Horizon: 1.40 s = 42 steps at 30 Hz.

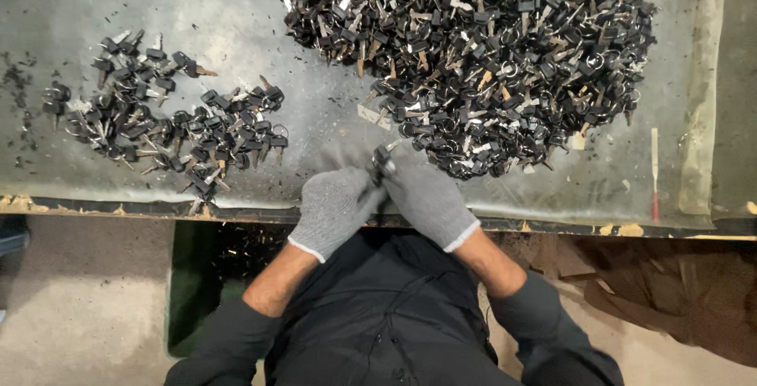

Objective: The person, wearing gray gloves, picks keys one at a time from a large pile of keys on a metal workbench and places them into a smaller pile on the left side of the bench, repeating this sorting motion throughout the episode.

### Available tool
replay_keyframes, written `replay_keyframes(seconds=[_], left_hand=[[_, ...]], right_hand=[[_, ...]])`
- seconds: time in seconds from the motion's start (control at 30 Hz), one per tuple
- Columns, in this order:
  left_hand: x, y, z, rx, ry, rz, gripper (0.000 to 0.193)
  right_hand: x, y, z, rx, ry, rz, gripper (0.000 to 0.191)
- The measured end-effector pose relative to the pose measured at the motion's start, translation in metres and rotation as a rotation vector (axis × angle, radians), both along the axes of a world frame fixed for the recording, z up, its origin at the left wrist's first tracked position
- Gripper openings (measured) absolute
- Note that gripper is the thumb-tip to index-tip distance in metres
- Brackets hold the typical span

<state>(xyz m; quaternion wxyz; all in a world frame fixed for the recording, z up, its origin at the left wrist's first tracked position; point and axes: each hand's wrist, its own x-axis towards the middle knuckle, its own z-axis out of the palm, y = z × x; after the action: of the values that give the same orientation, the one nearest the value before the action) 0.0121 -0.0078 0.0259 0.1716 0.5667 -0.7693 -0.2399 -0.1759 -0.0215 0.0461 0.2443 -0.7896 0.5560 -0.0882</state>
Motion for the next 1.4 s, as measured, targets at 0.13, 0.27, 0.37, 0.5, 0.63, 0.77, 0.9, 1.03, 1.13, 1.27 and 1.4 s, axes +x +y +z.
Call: replay_keyframes(seconds=[0.13, 0.27, 0.37, 0.5, 0.63, 0.77, 0.9, 1.03, 1.13, 1.27, 1.4], left_hand=[[0.019, -0.014, 0.015, -0.098, 0.378, -0.058, 0.027], [0.010, -0.051, 0.017, -0.352, 0.111, -0.293, 0.064], [-0.003, -0.066, 0.011, -0.261, -0.106, -0.394, 0.045], [-0.002, -0.060, -0.002, -0.239, -0.141, -0.231, 0.026], [0.001, -0.040, -0.014, -0.205, -0.112, -0.052, 0.025], [0.000, -0.025, -0.014, -0.055, -0.014, 0.068, 0.024], [0.003, -0.014, -0.005, -0.032, 0.137, 0.165, 0.027], [0.005, -0.007, -0.003, -0.080, 0.177, 0.172, 0.022], [0.005, -0.006, -0.008, -0.135, 0.119, 0.112, 0.016], [0.007, -0.006, -0.013, -0.148, 0.119, 0.059, 0.016], [0.007, -0.004, -0.016, -0.168, 0.117, 0.085, 0.015]], right_hand=[[-0.007, 0.019, 0.008, 0.038, -0.049, -0.023, 0.057], [0.007, 0.025, 0.010, 0.230, -0.036, 0.114, 0.031], [0.016, 0.016, 0.008, 0.287, -0.010, 0.189, 0.033], [0.008, 0.013, 0.004, 0.278, 0.096, -0.178, 0.035], [-0.009, 0.021, -0.009, 0.152, 0.125, -0.123, 0.031], [-0.013, 0.024, -0.023, 0.106, 0.097, -0.074, 0.035], [-0.007, 0.024, -0.022, 0.051, 0.015, -0.016, 0.034], [0.002, 0.016, -0.014, 0.276, 0.053, -0.066, 0.045], [0.014, 0.008, -0.007, 0.119, -0.011, -0.036, 0.061], [0.030, 0.006, 0.004, 0.119, 0.199, -0.097, 0.064], [0.011, -0.007, 0.016, 0.190, 0.134, 0.058, 0.050]])
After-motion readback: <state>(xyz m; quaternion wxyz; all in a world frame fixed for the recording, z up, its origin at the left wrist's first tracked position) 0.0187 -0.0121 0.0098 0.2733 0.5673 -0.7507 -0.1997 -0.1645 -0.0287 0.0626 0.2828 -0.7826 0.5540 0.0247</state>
